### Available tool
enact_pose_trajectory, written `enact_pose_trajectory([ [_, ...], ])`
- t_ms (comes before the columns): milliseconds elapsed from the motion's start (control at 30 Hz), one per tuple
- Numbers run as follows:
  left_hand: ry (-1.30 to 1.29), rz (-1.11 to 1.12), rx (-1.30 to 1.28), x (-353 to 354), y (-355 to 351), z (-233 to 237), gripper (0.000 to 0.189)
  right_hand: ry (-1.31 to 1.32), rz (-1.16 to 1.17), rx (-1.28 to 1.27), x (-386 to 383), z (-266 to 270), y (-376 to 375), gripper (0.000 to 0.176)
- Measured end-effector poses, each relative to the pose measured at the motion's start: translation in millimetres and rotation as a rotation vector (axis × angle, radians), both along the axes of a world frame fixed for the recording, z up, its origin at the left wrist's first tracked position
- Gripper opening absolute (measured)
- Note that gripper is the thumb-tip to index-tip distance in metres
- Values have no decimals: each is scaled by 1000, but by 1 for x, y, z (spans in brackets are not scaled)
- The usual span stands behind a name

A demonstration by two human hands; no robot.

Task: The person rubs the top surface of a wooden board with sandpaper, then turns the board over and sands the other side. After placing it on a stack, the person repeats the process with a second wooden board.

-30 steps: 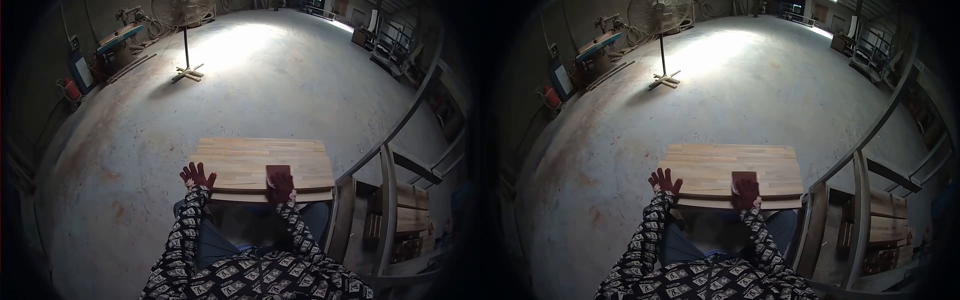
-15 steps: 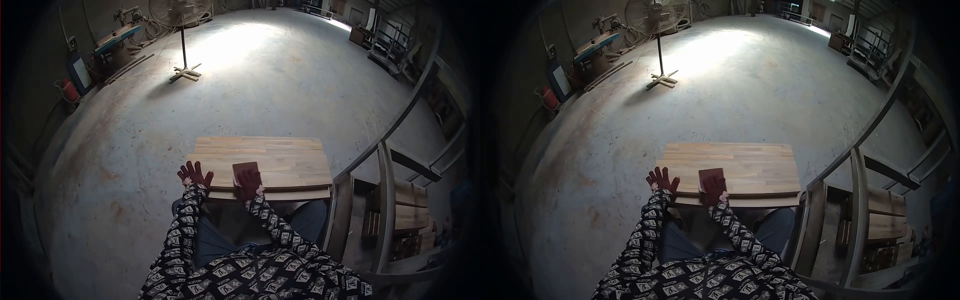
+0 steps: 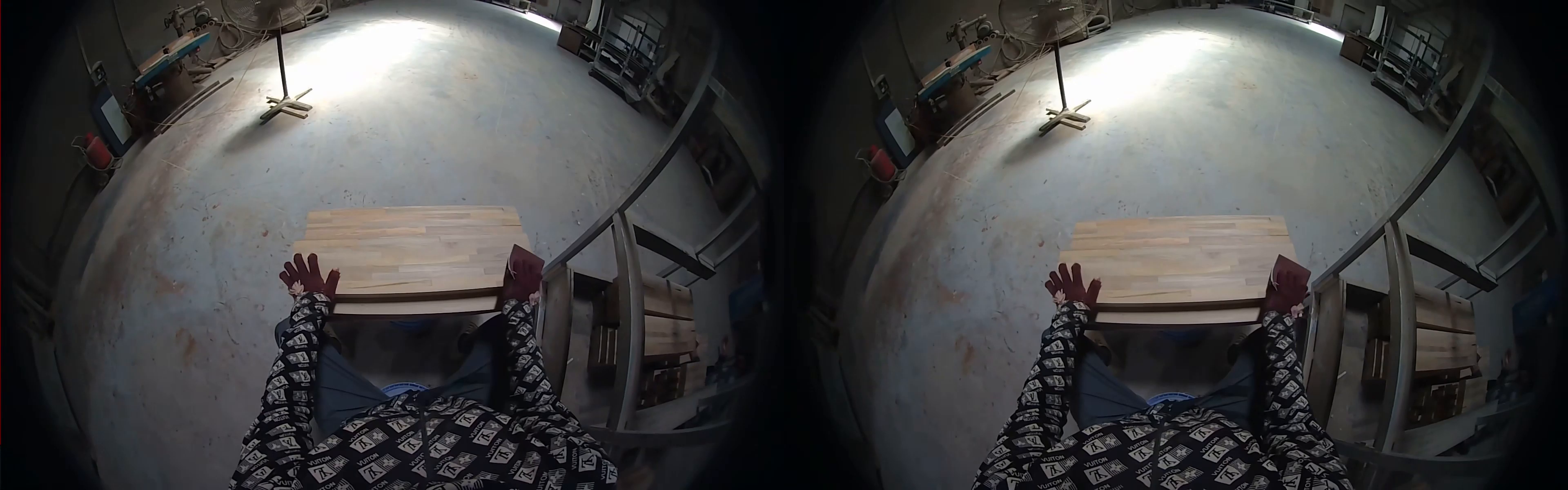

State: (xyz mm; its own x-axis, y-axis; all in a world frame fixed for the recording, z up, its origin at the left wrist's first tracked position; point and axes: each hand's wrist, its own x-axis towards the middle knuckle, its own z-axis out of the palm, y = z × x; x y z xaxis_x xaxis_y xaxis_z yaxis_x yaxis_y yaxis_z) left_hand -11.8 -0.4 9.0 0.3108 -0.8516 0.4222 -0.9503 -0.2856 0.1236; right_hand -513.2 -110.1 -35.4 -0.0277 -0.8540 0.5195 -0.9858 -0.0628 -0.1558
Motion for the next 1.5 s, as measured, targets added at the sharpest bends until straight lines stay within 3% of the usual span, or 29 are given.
enact_pose_trajectory([
  [33, -6, 5, 2, -1, 0, 1, 69, 18, -124, 65, 20, -5, -1, 48],
  [100, 15, 4, 20, -2, 2, 6, 70, 39, -41, -238, 71, -63, -10, 49],
  [133, 36, -2, 40, -1, 1, 3, 71, -128, 74, 4, 116, -41, 10, 54],
  [167, 51, -8, 60, 2, 1, 1, 72, -19, 197, -43, 154, -39, 20, 57],
  [200, 46, 3, 76, 4, 0, 0, 72, -113, 387, -31, 195, -44, 28, 58],
  [233, 38, 13, 92, 4, -1, -1, 72, -124, 546, 23, 221, 11, 59, 53],
  [300, 33, 26, 136, 6, -3, -2, 74, -129, 859, 93, 258, 31, 76, 55],
  [433, 19, 10, 112, 8, -3, -4, 73, -157, 955, 50, 232, 33, 70, 59],
  [533, -4, 0, 46, 5, 0, -6, 71, -184, 672, 18, 150, 29, 46, 56],
  [633, 16, 0, 10, 0, 0, -1, 68, 5, 397, -168, 47, -2, 7, 48],
  [667, 10, -5, -4, 1, 0, -2, 68, 7, 304, -75, 16, -6, -2, 48],
  [733, 5, -6, -16, 0, 0, 1, 68, -142, 93, 195, -7, 2, -10, 48],
  [767, 12, -7, -18, -1, 1, 2, 68, -134, 92, 193, 1, -14, -13, 48],
  [833, 36, -14, -1, 0, 1, 5, 68, -136, -100, -117, 44, -69, -21, 51],
  [900, 31, -18, 2, 2, 1, 2, 68, -85, 120, -109, 127, -48, 4, 57],
  [933, 17, -18, 7, 2, 1, 2, 68, -132, 209, 67, 171, -41, 18, 63],
  [967, 0, -18, 11, 3, 1, 2, 69, -135, 419, -9, 208, -38, 32, 60],
  [1000, -28, -4, 4, 4, 0, -3, 70, -103, 602, 94, 242, -10, 51, 59],
  [1033, 15, 2, 66, 4, 0, 2, 72, -66, 787, 195, 262, 19, 67, 58],
  [1133, -27, 11, 71, 6, 0, -4, 74, -95, 941, 245, 269, 34, 70, 57],
  [1200, -7, 6, 77, 7, 0, -2, 74, -125, 867, 89, 230, 16, 50, 57],
  [1267, -10, -15, 9, 5, 0, -4, 68, -115, 673, 93, 167, 22, 28, 58],
  [1300, 5, -10, 16, 3, 0, -2, 68, -93, 550, -55, 128, -9, 6, 56],
  [1367, 29, -20, 12, 1, 1, 3, 68, -42, 333, -62, 51, -3, -3, 54],
  [1433, 12, -22, -24, 3, -1, -4, 68, -38, 52, 133, -12, -6, -19, 52],
  [1500, 0, -22, -31, 3, -1, -3, 69, -12, -6, 132, -15, 1, -18, 51],
])
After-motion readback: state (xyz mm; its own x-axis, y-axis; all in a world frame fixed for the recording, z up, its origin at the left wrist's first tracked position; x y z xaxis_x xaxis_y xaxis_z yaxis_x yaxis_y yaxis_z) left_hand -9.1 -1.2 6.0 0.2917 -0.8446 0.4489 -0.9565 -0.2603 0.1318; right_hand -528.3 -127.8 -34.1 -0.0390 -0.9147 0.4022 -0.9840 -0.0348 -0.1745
